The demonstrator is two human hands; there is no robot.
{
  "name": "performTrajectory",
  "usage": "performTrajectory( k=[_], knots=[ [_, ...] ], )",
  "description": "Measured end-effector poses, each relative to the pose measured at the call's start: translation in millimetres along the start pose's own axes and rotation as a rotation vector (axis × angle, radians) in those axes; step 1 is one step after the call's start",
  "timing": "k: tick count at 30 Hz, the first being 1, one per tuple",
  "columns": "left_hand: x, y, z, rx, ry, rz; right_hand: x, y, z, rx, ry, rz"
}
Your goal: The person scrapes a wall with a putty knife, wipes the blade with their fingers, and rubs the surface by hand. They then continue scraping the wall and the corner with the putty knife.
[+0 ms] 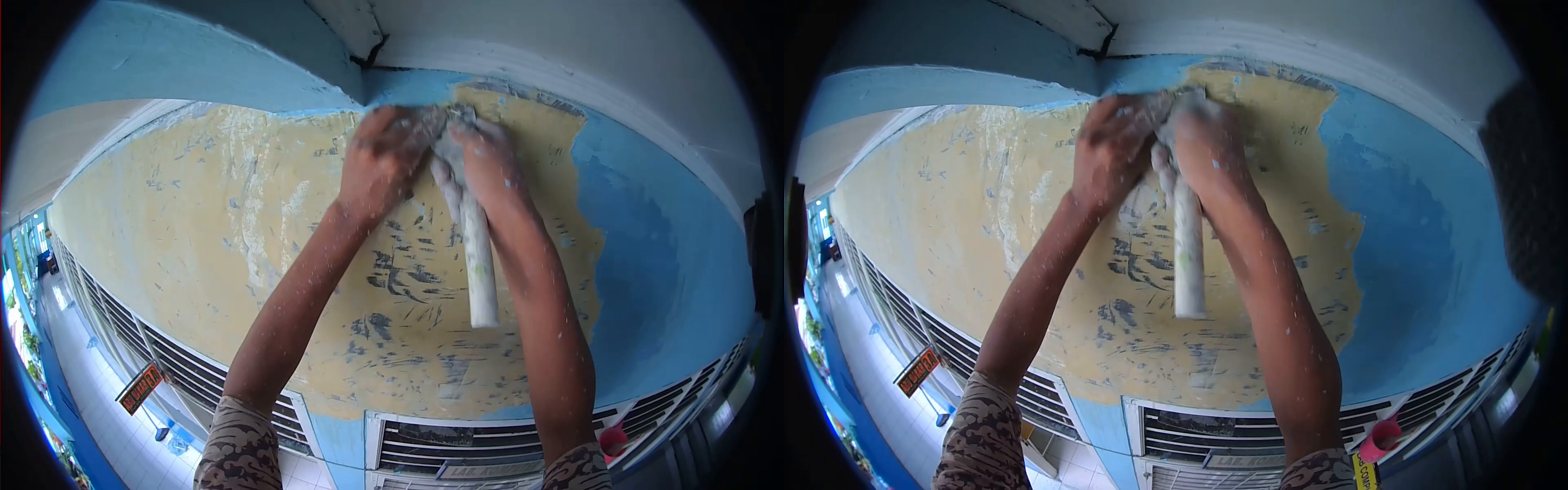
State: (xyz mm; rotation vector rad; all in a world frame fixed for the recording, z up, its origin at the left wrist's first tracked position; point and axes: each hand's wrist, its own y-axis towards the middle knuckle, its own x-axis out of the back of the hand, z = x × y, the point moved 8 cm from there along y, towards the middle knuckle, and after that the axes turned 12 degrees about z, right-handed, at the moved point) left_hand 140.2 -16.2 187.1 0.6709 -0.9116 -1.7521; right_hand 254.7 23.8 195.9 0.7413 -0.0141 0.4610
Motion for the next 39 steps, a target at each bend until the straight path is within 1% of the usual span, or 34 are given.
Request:
performTrajectory(
  k=[2,3,4,6,7,8,10,11,12,14,15,18,20,23,24,26,27,29,30,32,33,35,36,37,38,39],
  knots=[
    [6.3,8.9,8.0,0.087,-0.017,-0.018,-2.5,2.7,7.2,-0.039,0.039,-0.098],
    [6.1,6.0,6.5,0.086,-0.024,-0.023,-1.6,5.5,0.5,0.001,0.034,-0.047],
    [5.5,-1.1,3.3,0.089,-0.026,-0.018,-2.7,-1.3,-4.4,-0.003,0.036,-0.047],
    [7.7,-20.2,-10.8,0.018,-0.060,-0.027,-9.8,-19.6,-9.9,0.031,-0.024,-0.035],
    [6.5,-22.3,-9.7,0.013,-0.035,-0.020,-9.2,-20.5,-12.8,-0.041,-0.012,-0.104],
    [7.2,-17.6,-4.6,0.010,-0.029,-0.026,-8.4,-11.4,-9.3,-0.033,-0.014,-0.101],
    [7.7,-3.3,10.9,0.083,0.014,-0.032,-9.0,14.1,1.4,0.038,-0.035,-0.041],
    [5.9,5.6,20.9,0.156,-0.006,-0.027,-11.7,16.8,8.5,-0.001,-0.028,-0.072],
    [6.7,3.5,21.6,0.162,-0.006,-0.025,-10.8,19.9,5.3,-0.006,-0.029,-0.069],
    [6.4,-1.1,14.4,0.105,0.011,0.009,-9.7,20.0,-0.2,0.029,-0.023,-0.028],
    [3.6,-10.6,7.4,0.088,0.039,0.005,-10.1,7.8,0.3,0.083,-0.047,-0.021],
    [9.0,-21.5,-7.5,0.062,-0.003,-0.044,-13.5,-8.9,-12.0,0.035,-0.017,-0.040],
    [11.7,-11.2,-1.2,0.105,-0.006,-0.043,-15.5,1.7,-2.2,0.011,-0.036,-0.035],
    [14.2,0.7,11.3,0.258,-0.006,-0.001,-16.4,16.5,7.5,0.039,0.016,-0.079],
    [16.0,-3.7,7.0,0.259,-0.004,0.001,-17.6,11.8,6.9,0.037,0.017,-0.078],
    [27.0,-26.1,-11.2,0.263,-0.110,-0.053,-20.6,-2.7,-3.3,-0.046,-0.023,-0.089],
    [35.6,-44.3,-20.7,0.314,-0.166,-0.102,-22.5,-5.0,-4.4,-0.048,-0.026,-0.083],
    [33.6,-89.9,-34.5,0.925,-0.845,-0.125,-23.4,-7.1,-7.4,-0.064,0.015,-0.087],
    [27.7,-100.4,-47.2,1.039,-1.088,-0.093,-25.9,-5.6,-4.3,-0.065,0.019,-0.086],
    [18.1,-100.9,-71.5,1.222,-1.591,-0.001,-27.6,-3.5,-1.3,-0.123,0.017,-0.143],
    [25.1,-98.4,-75.8,1.238,-1.597,-0.003,-26.9,0.1,-5.3,-0.057,-0.011,-0.129],
    [27.2,-81.4,-97.9,1.209,-2.128,-0.041,-25.3,-11.3,-12.3,-0.035,-0.001,-0.144],
    [34.6,-77.0,-102.4,1.203,-2.125,-0.043,-25.8,-14.8,-9.8,0.001,0.008,-0.154],
    [39.5,-80.0,-113.5,1.272,-2.025,0.065,-20.9,-6.1,-23.9,0.025,-0.062,-0.128],
    [42.4,-81.7,-122.4,1.331,-1.920,0.173,-24.1,-10.9,-19.7,0.031,-0.061,-0.129],
    [42.1,-79.9,-125.5,1.415,-1.926,0.074,-29.3,-18.0,-20.5,-0.038,0.010,-0.146]
  ],
)
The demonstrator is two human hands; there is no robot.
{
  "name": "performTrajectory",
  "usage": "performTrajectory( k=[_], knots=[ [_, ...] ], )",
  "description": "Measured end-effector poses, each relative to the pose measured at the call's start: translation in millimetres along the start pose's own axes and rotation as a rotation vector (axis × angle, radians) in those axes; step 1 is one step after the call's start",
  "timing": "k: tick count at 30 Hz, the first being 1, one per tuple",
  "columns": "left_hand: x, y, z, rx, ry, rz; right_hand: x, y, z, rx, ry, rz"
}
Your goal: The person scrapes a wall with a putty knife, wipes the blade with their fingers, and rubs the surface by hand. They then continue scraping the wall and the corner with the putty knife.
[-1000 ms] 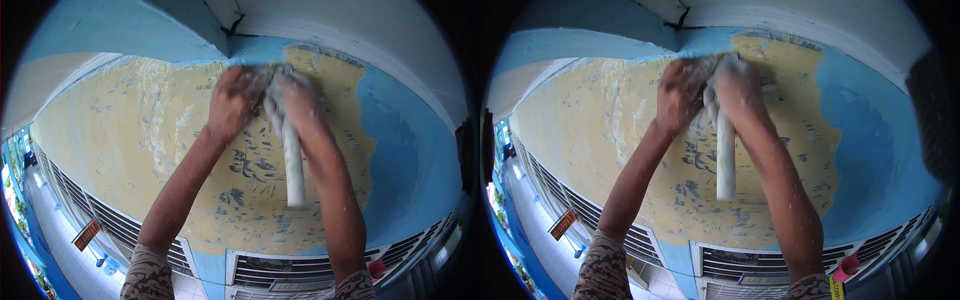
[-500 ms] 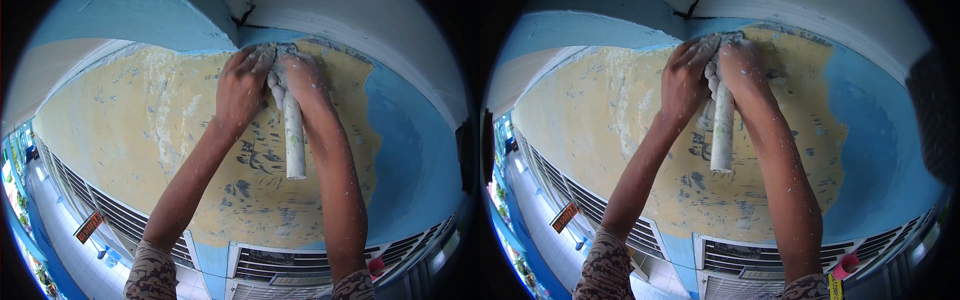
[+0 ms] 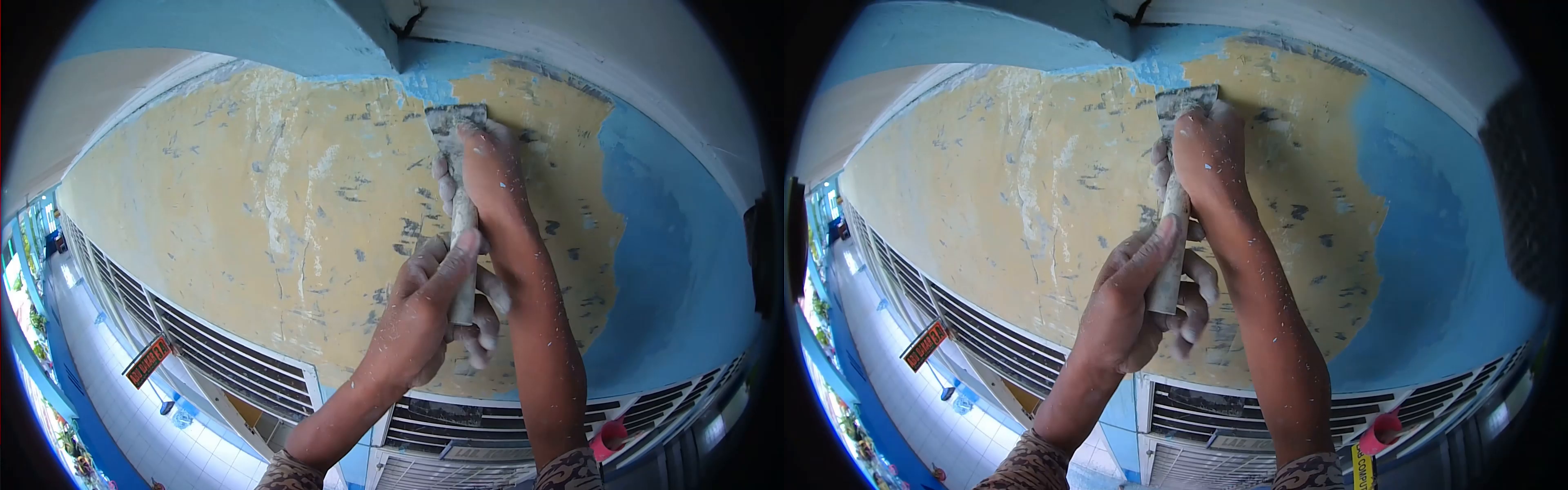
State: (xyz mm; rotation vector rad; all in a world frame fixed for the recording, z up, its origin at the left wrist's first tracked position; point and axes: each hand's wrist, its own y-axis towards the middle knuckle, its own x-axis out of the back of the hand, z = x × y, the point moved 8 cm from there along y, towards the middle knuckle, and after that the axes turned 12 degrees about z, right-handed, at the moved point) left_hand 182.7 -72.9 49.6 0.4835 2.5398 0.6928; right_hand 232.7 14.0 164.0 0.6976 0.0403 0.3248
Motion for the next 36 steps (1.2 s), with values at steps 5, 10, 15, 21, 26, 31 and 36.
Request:
performTrajectory(
  k=[5,10,15,21,26,31,36],
  knots=[
    [4.2,8.3,-18.2,-0.035,-0.162,0.033,-10.8,10.6,-5.9,-0.050,0.247,0.066],
    [27.5,7.6,-4.6,0.001,-0.291,0.013,-16.3,31.1,-36.0,-0.093,0.360,0.128],
    [35.3,6.6,-8.5,0.002,-0.380,0.145,-19.5,16.5,-21.6,-0.010,0.345,-0.002],
    [22.6,7.0,-20.8,0.029,-0.333,0.155,-18.4,30.8,-18.3,-0.044,0.355,0.044],
    [33.8,1.6,-2.0,0.022,-0.249,0.050,-17.0,12.6,-24.3,-0.003,0.273,-0.020],
    [24.2,12.1,-13.3,0.007,-0.209,0.029,-14.5,35.1,-19.0,-0.009,0.296,0.032],
    [26.5,6.2,2.3,0.002,-0.178,0.019,-11.0,13.2,-21.7,-0.036,0.200,-0.006]
  ],
)
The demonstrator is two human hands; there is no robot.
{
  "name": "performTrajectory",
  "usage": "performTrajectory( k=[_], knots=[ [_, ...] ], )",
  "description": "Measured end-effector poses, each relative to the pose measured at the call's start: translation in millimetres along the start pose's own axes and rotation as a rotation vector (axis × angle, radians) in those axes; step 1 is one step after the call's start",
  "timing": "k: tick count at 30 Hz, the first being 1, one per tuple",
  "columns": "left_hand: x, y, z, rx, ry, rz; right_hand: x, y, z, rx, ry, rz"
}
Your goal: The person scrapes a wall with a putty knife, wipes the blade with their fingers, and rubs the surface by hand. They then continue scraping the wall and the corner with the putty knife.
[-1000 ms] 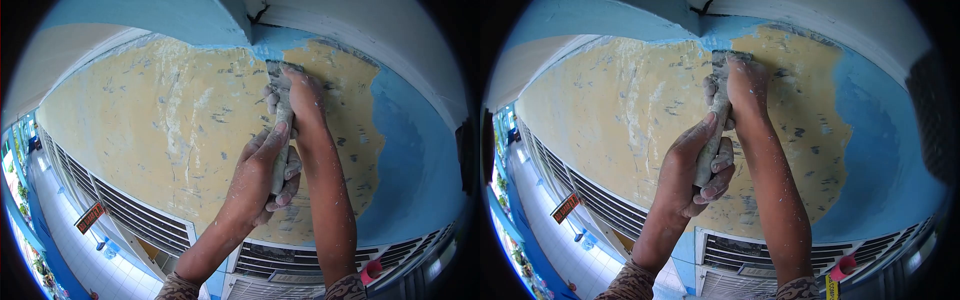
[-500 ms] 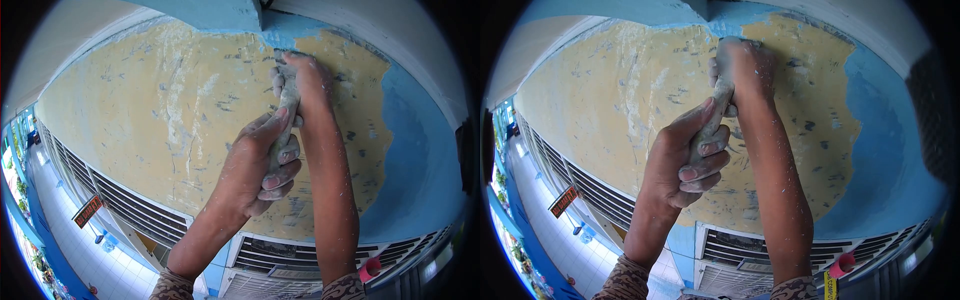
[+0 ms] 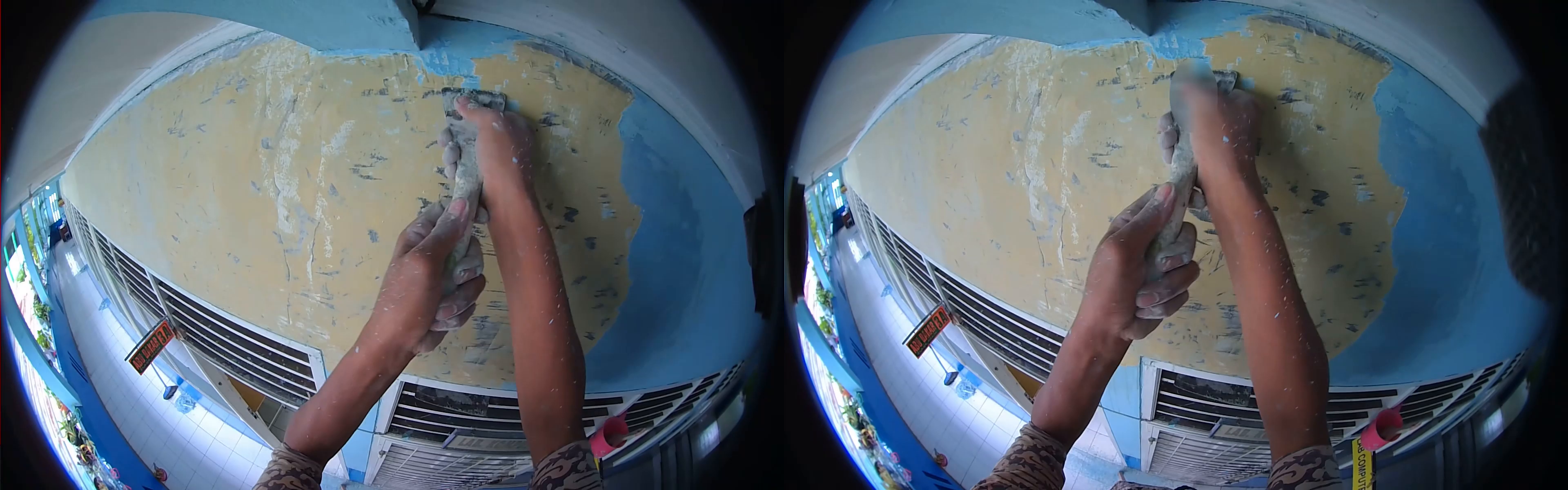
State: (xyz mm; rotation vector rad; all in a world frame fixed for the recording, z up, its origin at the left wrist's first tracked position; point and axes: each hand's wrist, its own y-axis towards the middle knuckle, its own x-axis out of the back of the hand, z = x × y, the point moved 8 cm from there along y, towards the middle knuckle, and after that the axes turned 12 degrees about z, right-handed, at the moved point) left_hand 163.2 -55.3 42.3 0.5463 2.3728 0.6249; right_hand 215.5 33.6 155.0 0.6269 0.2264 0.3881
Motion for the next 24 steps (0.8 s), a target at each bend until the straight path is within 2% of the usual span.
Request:
performTrajectory(
  k=[5,11,13,16,21,24],
  knots=[
    [-12.3,12.7,-7.3,-0.022,0.033,0.007,6.7,19.5,4.1,-0.019,-0.001,0.025],
    [-6.8,12.9,1.5,-0.026,0.088,-0.008,5.0,12.0,14.5,0.105,-0.038,0.081],
    [-21.4,20.4,-11.9,-0.032,0.026,0.063,3.4,25.7,23.5,0.071,-0.046,0.098],
    [-16.0,10.9,3.2,-0.016,0.023,0.000,10.7,13.0,12.5,0.015,-0.063,0.028],
    [-21.3,22.4,-9.0,-0.074,0.101,0.038,3.5,23.5,24.3,0.038,-0.047,0.090],
    [-26.9,21.6,-7.1,-0.033,0.062,0.008,9.6,23.9,19.8,-0.050,-0.061,0.057]
  ],
)
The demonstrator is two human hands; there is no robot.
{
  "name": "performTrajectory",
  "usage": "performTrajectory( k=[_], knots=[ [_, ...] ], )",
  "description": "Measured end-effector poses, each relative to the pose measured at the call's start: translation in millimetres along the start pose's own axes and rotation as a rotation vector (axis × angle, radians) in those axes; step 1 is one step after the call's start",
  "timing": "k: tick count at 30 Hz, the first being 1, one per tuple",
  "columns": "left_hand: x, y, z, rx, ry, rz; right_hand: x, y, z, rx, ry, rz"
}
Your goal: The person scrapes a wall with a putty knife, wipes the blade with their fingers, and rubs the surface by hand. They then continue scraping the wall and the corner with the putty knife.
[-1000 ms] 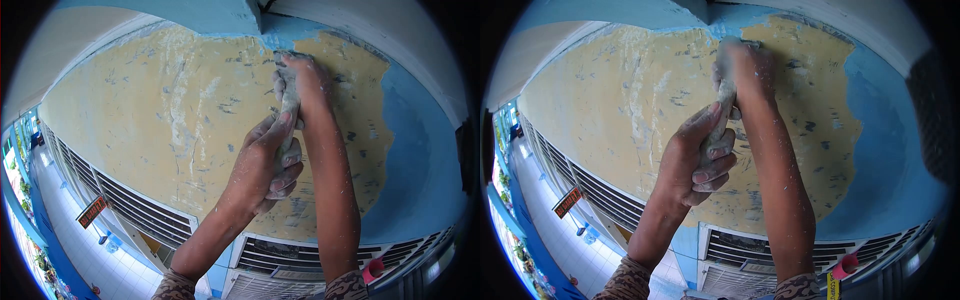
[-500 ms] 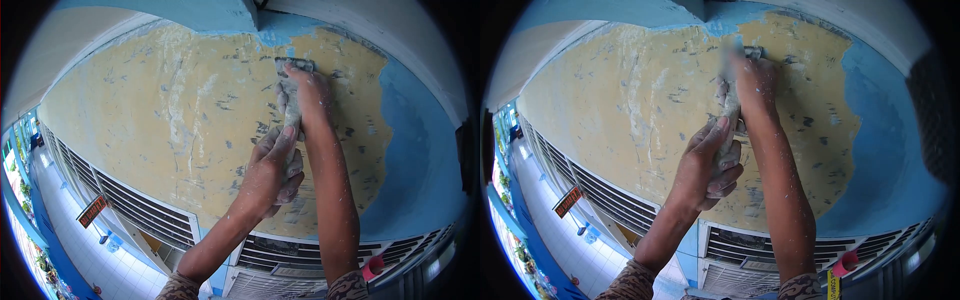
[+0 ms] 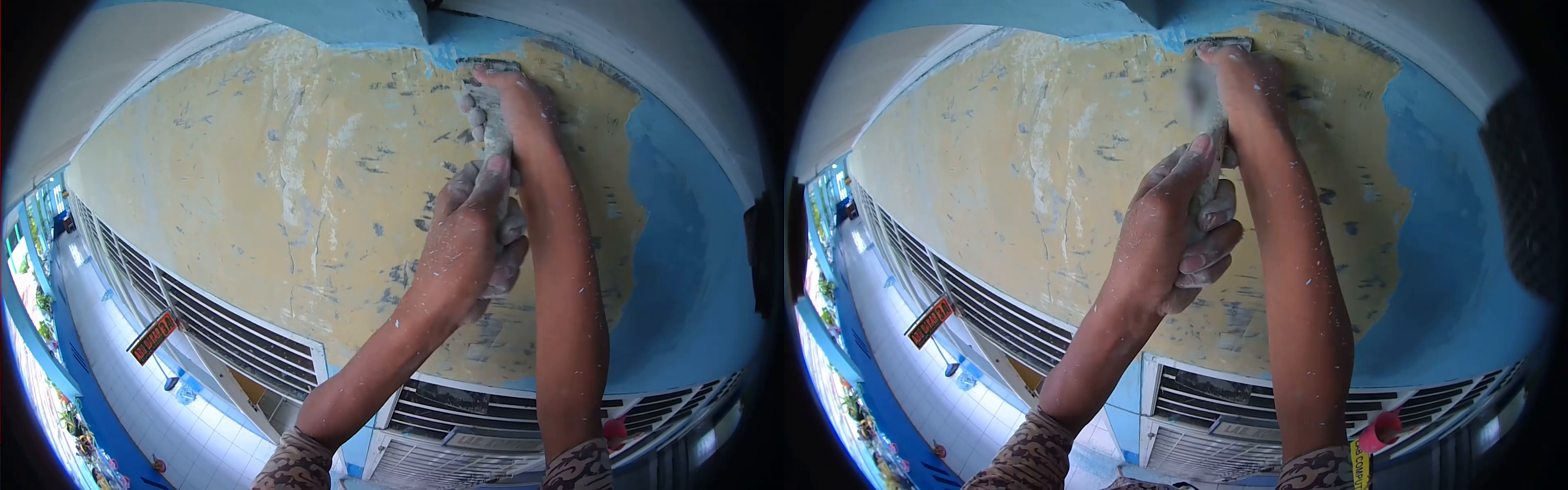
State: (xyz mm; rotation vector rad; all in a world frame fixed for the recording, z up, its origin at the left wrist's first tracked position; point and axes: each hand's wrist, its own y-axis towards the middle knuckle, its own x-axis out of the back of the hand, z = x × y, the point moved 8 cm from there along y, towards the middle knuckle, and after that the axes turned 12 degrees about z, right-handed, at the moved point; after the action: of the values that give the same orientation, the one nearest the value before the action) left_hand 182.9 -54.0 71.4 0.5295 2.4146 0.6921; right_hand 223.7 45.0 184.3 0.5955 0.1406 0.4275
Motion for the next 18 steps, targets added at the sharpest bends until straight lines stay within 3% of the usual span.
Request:
performTrajectory(
  k=[3,9,13,17,18],
  knots=[
    [6.6,-3.3,1.7,-0.044,-0.034,0.015,-2.8,1.6,0.2,0.091,0.041,0.014],
    [-1.9,5.3,-8.6,-0.037,-0.001,-0.014,-8.3,18.4,9.5,0.049,0.059,0.111],
    [8.4,-0.5,-4.2,-0.070,0.006,-0.012,-11.5,-2.0,-0.8,0.060,0.013,0.023],
    [13.6,30.7,-39.7,-0.138,0.036,0.056,-18.8,53.3,29.7,0.149,0.018,0.102],
    [8.5,31.2,-47.5,-0.127,-0.017,0.099,-19.6,61.7,29.9,0.045,-0.020,0.121]
  ],
)
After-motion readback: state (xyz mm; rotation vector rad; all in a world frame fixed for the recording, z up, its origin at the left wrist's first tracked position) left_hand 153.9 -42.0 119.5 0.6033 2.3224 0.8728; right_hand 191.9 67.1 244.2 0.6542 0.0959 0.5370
